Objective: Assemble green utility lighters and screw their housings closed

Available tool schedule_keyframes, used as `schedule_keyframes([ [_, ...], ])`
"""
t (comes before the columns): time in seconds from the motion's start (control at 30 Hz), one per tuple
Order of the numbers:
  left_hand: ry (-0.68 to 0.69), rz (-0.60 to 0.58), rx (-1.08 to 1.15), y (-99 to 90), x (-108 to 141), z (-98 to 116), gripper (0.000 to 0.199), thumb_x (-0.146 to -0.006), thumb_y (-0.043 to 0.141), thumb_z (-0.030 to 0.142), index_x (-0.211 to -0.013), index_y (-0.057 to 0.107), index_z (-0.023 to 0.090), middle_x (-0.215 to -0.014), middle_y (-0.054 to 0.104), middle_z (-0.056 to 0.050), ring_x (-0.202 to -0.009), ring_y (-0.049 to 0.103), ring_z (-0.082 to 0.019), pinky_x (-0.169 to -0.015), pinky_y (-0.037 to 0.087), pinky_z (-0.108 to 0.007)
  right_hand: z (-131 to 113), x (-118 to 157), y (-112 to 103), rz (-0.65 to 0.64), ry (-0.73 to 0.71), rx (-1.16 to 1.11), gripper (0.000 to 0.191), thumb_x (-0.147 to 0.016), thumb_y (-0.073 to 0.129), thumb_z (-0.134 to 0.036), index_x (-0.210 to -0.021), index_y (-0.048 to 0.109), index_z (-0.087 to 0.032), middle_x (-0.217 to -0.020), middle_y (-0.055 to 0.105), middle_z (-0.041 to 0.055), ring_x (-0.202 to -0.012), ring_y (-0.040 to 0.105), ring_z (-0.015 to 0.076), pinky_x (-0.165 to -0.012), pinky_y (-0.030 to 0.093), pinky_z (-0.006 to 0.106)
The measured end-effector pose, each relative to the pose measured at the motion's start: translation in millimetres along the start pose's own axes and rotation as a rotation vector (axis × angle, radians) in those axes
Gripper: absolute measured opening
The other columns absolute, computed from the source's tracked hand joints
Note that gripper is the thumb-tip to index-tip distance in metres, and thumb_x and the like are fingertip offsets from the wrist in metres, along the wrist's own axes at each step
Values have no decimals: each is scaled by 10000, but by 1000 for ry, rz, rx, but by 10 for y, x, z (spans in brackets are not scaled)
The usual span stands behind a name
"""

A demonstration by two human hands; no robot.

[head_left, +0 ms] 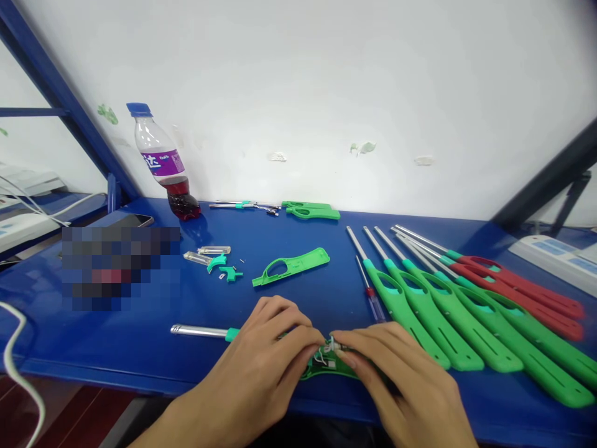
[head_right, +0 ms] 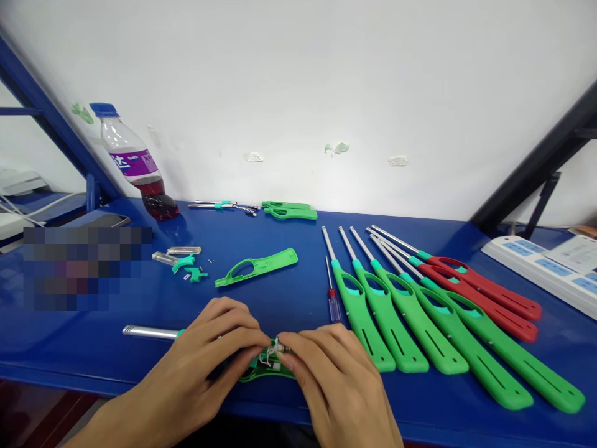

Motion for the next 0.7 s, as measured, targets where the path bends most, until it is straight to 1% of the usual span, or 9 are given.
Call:
schedule_keyframes([
  [0.2,13,-9,-29,3,15,5,176,-1104,544,82,-1167,660,198,-1075,685,-47,-1048,553,-219,-932,488,-385,8,24,9,-18,-2,-8,186,-1094,625,-220,-1254,703,-277,-1090,789,0,-961,728,163,-876,606,271],
  [0.33,22,-1,-54,3,11,10,176,-1113,531,99,-1169,660,203,-1080,690,-48,-1056,554,-225,-936,483,-397,-11,7,-5,22,-18,-11,166,-1099,615,-231,-1223,721,-260,-1060,797,7,-923,735,167,-852,613,267],
  [0.57,23,4,-45,2,-3,12,160,-1106,549,94,-1146,667,194,-1053,703,-45,-1034,562,-219,-943,474,-394,-29,-26,-14,41,-25,-3,128,-1094,635,-247,-1176,732,-260,-1033,807,-19,-886,728,155,-828,610,252],
  [0.7,29,16,-34,5,-2,18,149,-1095,565,78,-1132,664,182,-1042,697,-41,-1031,559,-210,-943,470,-378,-14,-7,-16,24,-31,3,142,-1084,655,-237,-1206,725,-256,-1064,814,-29,-889,709,144,-836,610,235],
])
Point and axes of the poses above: each hand's wrist, its own x-axis away from the middle knuckle, its own y-axis out of the palm, z = x × y, the point moved 2 cm from there along -x, towards the middle knuckle
